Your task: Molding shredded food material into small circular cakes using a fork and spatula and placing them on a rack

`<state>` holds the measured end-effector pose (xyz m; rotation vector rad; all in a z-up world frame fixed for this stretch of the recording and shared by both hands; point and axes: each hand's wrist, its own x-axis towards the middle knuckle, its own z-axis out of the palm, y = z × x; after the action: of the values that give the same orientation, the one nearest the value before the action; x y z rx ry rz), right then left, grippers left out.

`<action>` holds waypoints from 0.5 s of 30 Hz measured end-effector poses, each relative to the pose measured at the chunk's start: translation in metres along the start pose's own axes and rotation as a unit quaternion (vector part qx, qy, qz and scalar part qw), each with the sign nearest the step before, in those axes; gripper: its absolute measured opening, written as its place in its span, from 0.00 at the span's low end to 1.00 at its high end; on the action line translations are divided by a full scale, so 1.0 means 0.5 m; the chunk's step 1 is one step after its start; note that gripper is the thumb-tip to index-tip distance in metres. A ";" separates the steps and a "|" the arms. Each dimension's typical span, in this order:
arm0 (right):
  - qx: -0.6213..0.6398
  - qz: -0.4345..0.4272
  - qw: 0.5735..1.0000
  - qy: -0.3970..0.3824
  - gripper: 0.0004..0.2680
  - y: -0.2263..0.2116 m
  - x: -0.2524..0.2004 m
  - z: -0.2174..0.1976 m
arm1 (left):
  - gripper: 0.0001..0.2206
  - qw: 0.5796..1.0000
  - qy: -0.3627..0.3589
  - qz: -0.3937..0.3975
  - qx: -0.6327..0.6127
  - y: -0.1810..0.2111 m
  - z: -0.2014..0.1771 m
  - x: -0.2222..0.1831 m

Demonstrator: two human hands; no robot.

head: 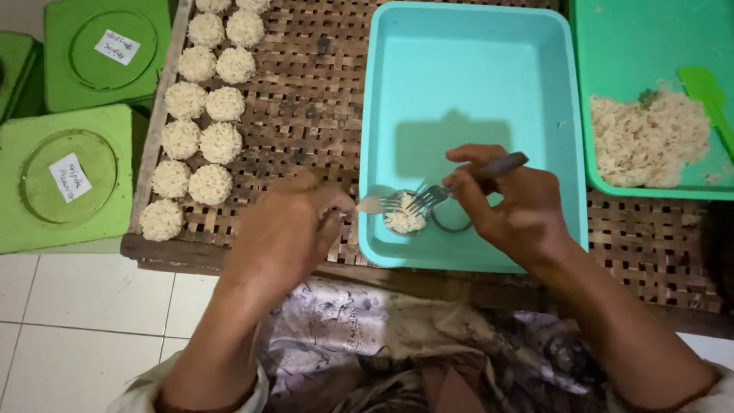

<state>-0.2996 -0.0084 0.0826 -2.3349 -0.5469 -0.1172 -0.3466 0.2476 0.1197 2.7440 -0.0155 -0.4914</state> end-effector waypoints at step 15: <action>0.008 -0.034 0.998 0.049 0.04 -0.018 -0.002 0.016 | 0.10 0.979 0.141 0.148 0.015 0.005 0.104 0.029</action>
<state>-0.3050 0.0023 0.0820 -2.2831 -0.5773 -0.2564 -0.3506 0.2267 0.0702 2.7480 -0.3571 -0.0208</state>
